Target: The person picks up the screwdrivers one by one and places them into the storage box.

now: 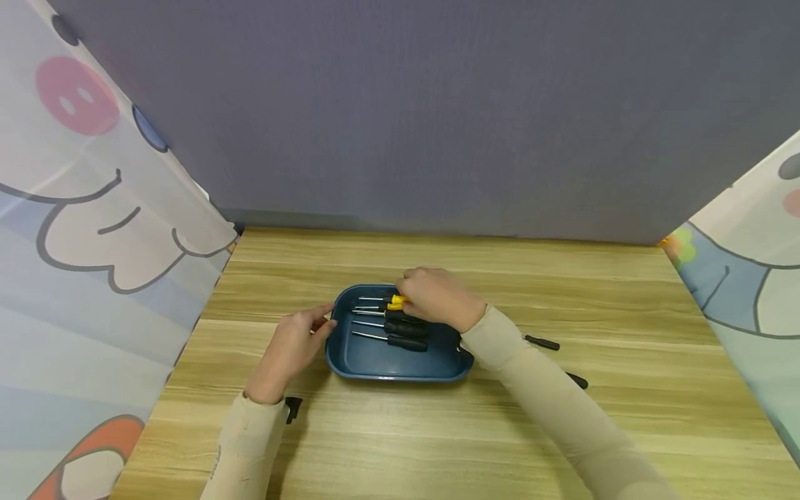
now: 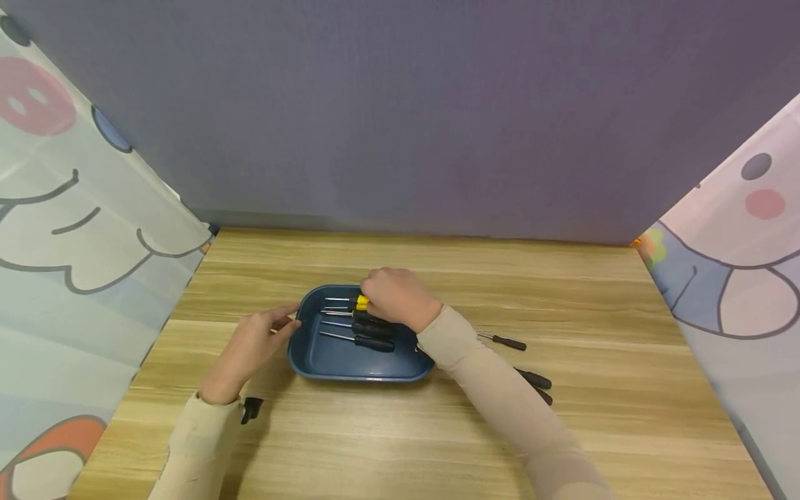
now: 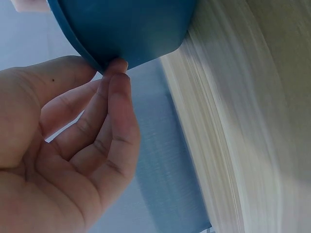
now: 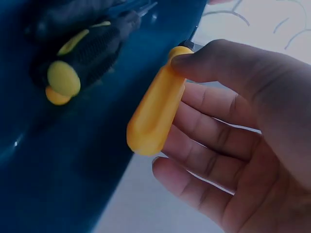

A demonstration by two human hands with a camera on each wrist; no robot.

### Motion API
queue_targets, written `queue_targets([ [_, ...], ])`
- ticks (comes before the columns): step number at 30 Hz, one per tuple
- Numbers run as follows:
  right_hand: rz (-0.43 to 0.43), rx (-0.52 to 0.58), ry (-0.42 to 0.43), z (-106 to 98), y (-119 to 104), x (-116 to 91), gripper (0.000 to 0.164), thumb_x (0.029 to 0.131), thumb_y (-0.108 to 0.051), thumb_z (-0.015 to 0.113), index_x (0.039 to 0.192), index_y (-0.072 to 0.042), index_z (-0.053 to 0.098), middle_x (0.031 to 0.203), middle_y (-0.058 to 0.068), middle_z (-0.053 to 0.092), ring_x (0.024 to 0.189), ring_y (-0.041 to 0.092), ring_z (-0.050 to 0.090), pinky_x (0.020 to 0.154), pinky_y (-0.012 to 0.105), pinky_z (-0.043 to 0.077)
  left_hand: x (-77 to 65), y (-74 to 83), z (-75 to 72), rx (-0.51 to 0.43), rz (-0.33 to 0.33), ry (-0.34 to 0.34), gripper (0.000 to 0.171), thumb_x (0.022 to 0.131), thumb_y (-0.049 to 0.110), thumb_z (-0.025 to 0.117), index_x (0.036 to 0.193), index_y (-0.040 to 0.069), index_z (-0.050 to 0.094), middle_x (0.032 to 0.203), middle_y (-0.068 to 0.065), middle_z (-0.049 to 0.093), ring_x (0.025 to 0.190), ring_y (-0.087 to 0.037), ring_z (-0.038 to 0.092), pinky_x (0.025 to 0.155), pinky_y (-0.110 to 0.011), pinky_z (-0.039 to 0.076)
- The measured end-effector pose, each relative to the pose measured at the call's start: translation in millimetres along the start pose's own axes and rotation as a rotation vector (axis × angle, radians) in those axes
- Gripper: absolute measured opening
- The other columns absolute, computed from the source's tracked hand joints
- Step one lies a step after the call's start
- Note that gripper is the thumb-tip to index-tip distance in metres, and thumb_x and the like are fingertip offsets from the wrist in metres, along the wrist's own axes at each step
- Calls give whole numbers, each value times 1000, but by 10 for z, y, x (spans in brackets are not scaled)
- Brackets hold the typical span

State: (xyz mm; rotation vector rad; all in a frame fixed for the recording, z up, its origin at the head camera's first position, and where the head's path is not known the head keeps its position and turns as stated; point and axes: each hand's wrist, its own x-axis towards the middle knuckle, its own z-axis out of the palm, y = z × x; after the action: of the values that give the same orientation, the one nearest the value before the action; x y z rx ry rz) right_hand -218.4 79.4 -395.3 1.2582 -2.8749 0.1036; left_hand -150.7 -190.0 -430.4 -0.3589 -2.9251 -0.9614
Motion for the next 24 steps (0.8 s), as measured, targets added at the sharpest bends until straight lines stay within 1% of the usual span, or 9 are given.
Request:
queue_targets([
  [5,12,-27,-4,70,-45,63,7,90,-19,75,91,-12,73,83,1,63,72,14,58,66,30,53,5,-18,7,-4,4,2,34,95,7,70,126,-5,66,85,-5,73,77,-20,68,64,-37,54],
  [11,16,-70,5,153,-94,106,7,89,-18,76,93,-12,75,87,2,67,76,14,62,68,28,55,0,-30,9,-1,-4,-3,35,95,8,69,127,-4,66,84,-4,72,76,-17,67,64,-35,53],
  [16,8,-79,19,191,-132,121,4,90,-18,76,90,-14,76,86,1,68,78,16,63,67,29,55,-6,-17,-4,1,-2,-1,35,95,8,69,127,-4,66,84,-4,72,76,-18,67,64,-37,53],
  [20,3,-73,26,199,-148,120,4,89,-17,76,90,-14,77,87,1,69,78,17,63,68,29,55,-5,-13,-8,0,-4,-4,35,95,8,69,128,-4,66,85,-4,73,77,-19,67,65,-37,54],
  [24,2,-70,37,202,-153,117,3,91,-15,74,90,-13,76,86,1,68,76,16,62,67,28,55,-2,-7,-7,-4,-7,-5,35,95,8,69,128,-5,66,86,-5,73,78,-20,68,65,-37,54],
])
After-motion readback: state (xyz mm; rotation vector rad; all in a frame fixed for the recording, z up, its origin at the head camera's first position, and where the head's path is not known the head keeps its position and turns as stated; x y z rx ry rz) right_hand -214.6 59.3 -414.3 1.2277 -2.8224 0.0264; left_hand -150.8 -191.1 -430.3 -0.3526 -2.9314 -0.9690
